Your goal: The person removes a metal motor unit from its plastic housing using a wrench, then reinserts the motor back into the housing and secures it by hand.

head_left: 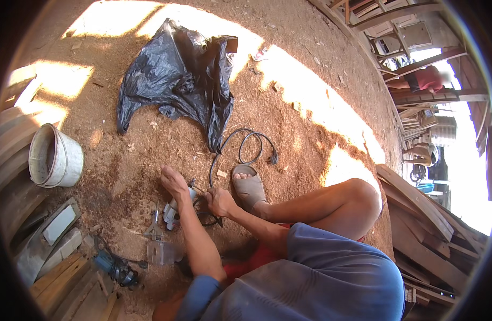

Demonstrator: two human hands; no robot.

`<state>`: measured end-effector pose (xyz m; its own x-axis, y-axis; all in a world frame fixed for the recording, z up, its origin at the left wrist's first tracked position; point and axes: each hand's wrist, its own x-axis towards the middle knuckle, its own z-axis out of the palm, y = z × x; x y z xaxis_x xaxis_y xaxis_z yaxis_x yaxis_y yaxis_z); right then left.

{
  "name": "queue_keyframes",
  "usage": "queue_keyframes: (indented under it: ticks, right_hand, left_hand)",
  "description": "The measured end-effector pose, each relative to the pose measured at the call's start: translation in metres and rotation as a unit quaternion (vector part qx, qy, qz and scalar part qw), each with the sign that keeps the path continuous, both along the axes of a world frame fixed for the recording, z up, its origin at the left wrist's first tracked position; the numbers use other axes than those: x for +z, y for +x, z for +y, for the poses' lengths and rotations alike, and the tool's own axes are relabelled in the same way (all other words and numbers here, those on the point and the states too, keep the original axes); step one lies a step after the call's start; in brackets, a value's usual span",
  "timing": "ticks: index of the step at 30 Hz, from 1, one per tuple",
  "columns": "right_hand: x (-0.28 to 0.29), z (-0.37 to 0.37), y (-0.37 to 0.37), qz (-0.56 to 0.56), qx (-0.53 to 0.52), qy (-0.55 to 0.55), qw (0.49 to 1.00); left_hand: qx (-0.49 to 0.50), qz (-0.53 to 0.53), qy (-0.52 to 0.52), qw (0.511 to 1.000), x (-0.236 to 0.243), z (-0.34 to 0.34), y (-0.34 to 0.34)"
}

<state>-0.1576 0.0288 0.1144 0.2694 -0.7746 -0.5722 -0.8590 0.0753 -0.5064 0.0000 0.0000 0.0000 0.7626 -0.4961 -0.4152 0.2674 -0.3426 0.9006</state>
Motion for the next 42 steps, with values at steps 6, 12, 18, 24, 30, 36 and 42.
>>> queue_keyframes:
  ticks: [6,12,18,24,30,36,42]
  right_hand:
    - [-0.002,-0.006,-0.004,-0.005,-0.004,-0.032,0.999]
    - [-0.003,-0.006,-0.007,-0.062,-0.006,0.048,0.997]
    - [-0.031,0.006,-0.006,-0.012,0.029,0.007,0.999]
    - [-0.064,0.018,-0.039,-0.042,-0.02,0.0,0.999]
    - [-0.067,0.015,-0.011,0.02,0.02,0.045,0.999]
    - [-0.041,0.016,-0.004,-0.013,0.007,0.125,0.992]
    - [-0.075,0.015,-0.049,0.029,0.117,0.075,0.99]
  left_hand:
    - [0.021,-0.119,0.001,0.993,0.048,-0.01,-0.018]
    - [-0.053,0.011,0.075,0.996,0.047,0.004,-0.005]
    - [-0.019,-0.355,0.07,0.932,0.028,0.006,-0.031]
    - [-0.036,-0.221,0.031,0.974,0.051,0.006,-0.056]
    - [-0.026,-0.232,0.1,0.967,0.069,0.005,-0.037]
    - [-0.038,-0.171,0.096,0.98,0.076,0.009,-0.037]
    - [-0.076,-0.197,-0.001,0.977,0.074,-0.006,-0.044]
